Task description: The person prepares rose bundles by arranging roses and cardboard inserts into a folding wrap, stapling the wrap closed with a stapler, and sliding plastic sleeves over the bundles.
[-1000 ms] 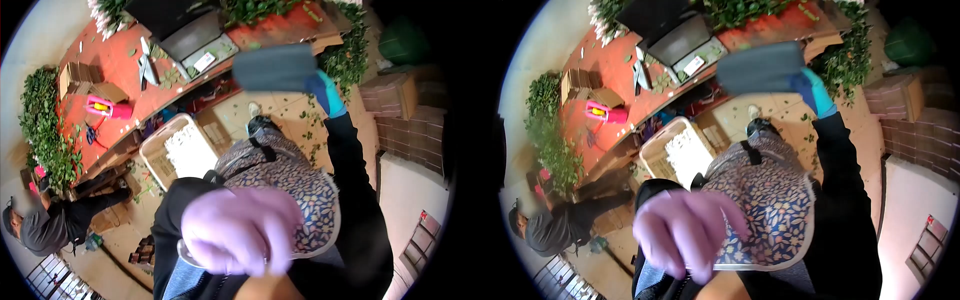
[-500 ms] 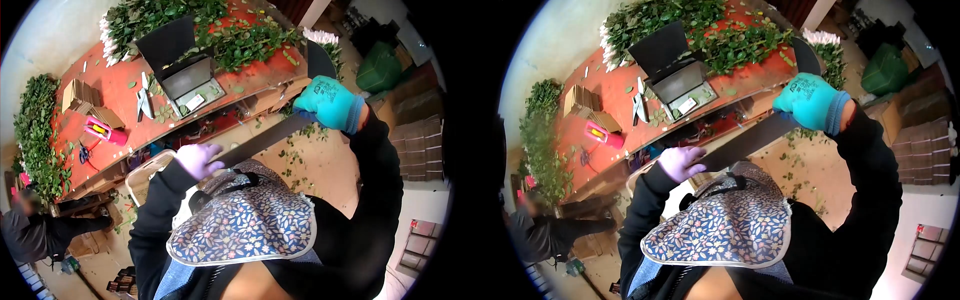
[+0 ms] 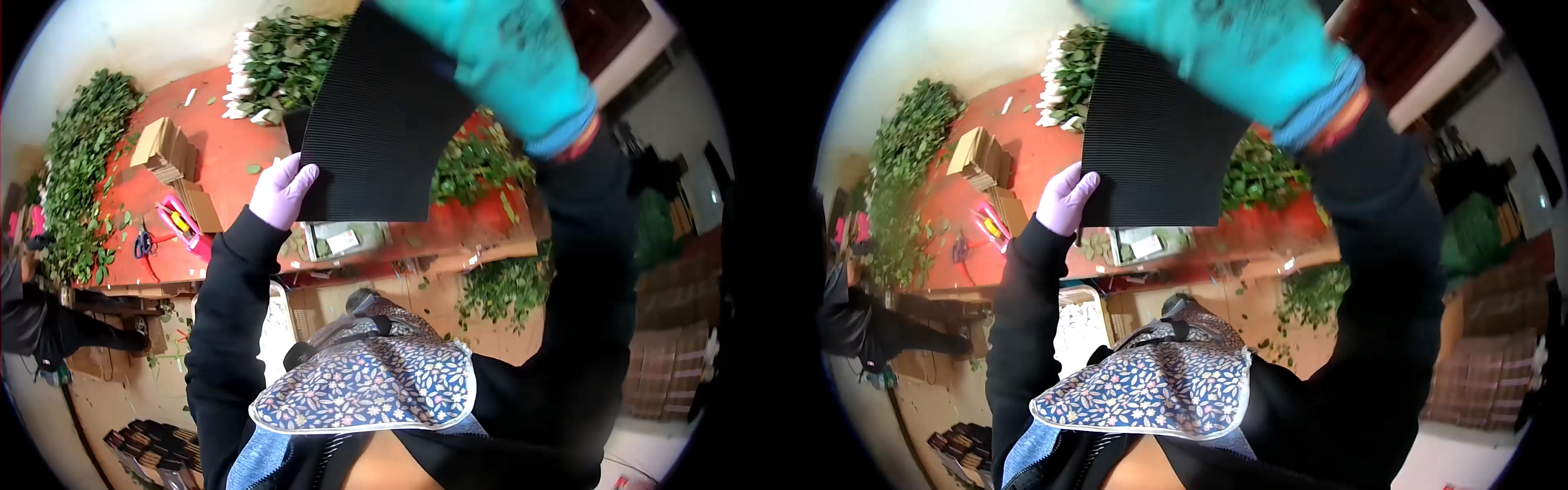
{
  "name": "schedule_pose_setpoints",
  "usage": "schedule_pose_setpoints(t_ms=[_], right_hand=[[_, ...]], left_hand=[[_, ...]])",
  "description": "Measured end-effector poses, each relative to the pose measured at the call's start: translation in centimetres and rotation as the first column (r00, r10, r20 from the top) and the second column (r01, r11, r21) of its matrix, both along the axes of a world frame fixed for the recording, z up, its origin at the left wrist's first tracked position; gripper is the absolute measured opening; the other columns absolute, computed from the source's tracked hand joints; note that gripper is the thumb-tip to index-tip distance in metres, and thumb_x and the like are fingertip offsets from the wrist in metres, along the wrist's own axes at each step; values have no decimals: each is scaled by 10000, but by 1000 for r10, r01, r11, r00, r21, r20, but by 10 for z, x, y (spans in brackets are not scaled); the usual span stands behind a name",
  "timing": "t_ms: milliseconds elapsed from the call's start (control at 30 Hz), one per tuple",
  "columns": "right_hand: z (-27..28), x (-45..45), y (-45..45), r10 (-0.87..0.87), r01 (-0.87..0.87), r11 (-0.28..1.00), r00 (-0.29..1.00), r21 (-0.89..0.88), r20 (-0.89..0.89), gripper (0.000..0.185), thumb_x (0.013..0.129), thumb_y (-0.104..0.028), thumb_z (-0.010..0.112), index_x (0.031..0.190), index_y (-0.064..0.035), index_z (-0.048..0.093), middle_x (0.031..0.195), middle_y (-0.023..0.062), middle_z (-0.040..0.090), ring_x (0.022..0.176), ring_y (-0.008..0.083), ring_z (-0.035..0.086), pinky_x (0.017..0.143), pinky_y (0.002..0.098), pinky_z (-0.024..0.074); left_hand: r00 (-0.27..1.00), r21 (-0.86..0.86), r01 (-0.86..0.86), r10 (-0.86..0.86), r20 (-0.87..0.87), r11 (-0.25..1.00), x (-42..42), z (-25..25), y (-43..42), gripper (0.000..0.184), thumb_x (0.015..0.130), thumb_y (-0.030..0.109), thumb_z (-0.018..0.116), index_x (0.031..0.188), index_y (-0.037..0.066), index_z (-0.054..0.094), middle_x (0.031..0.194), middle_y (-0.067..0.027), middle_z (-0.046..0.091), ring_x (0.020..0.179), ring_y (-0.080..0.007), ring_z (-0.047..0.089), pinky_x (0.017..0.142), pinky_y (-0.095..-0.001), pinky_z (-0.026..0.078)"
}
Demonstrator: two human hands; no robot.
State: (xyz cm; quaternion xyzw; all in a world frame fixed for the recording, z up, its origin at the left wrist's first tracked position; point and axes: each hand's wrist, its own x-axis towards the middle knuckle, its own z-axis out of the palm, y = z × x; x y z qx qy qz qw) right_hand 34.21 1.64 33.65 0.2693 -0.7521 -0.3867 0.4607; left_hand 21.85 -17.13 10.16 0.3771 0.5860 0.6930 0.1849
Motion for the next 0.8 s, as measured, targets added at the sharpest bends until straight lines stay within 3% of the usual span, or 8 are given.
schedule_pose_setpoints(t_ms=[167, 233, 333, 367, 433, 500, 533, 800], right_hand=[[-98, -3, -10, 219, 33, 940, 708, -340, 672, 356, 786, -162, 666, 1127, -70, 614, 1089, 108, 616, 969, 303, 589, 855, 411, 473], [-134, 2, 5, 166, 115, 948, 618, -296, 768, 370, 770, -205, 644, 1121, -98, 602, 1153, 90, 593, 1044, 281, 569, 878, 401, 461], [-176, 5, 19, 224, 138, 934, 489, -328, 843, 383, 833, -212, 621, 1200, -102, 596, 1234, 110, 582, 1121, 286, 552, 919, 415, 447], [-185, 6, 17, 247, 151, 924, 467, -352, 849, 374, 844, -211, 616, 1200, -98, 594, 1235, 109, 579, 1122, 285, 551, 931, 422, 439], [-198, 5, 16, 190, 169, 933, 521, -318, 832, 399, 842, -217, 618, 1219, -94, 582, 1256, 107, 564, 1126, 286, 550, 936, 423, 437], [-213, 0, 15, 180, 144, 940, 557, -308, 811, 406, 846, -224, 617, 1228, -95, 576, 1261, 107, 559, 1128, 286, 549, 935, 423, 438], [-216, 0, 13, 162, 128, 946, 607, -298, 778, 413, 849, -230, 615, 1237, -97, 570, 1267, 106, 553, 1131, 287, 549, 935, 423, 438], [-232, 10, 20, 148, 276, 906, 504, -320, 851, 490, 844, -263, 638, 1289, -87, 535, 1291, 121, 538, 1084, 296, 567, 893, 413, 461]], left_hand=[[939, 121, 43, -81, 333, 992, -8, -43, -19, 306, 992, 158, 517, 1235, -25, 558, 1098, -64, 652, 1041, -154, 579, 951, -298, 439], [992, -90, -71, 80, 102, 993, -13, -79, -18, 328, 985, 186, 529, 1250, -4, 564, 1106, -94, 651, 1148, -213, 528, 1024, -337, 380], [996, -201, -87, 91, 14, 976, 15, -84, -25, 330, 990, 198, 526, 1266, 20, 561, 1138, -77, 639, 1110, -177, 544, 992, -310, 403], [981, -304, -20, 78, 180, 952, 34, -57, -35, 323, 996, 191, 518, 1268, 22, 557, 1126, -60, 645, 1068, -146, 566, 962, -292, 428], [960, -75, 10, 11, 280, 997, 28, -81, -27, 306, 1005, 175, 502, 1265, 21, 556, 1096, -33, 653, 982, -104, 596, 891, -259, 468], [950, -308, -3, 99, 297, 951, 32, -60, -33, 281, 999, 167, 516, 1228, 16, 573, 1057, -28, 662, 948, -113, 609, 865, -263, 482], [963, -164, -29, 71, 261, 986, 21, -88, -27, 255, 987, 168, 543, 1188, 19, 590, 1030, -22, 664, 904, -115, 617, 823, -263, 497], [931, -142, 250, -198, 306, 958, 2, -172, -13, 230, 967, 180, 578, 1141, 31, 598, 931, -35, 670, 774, -112, 624, 696, -269, 519]])
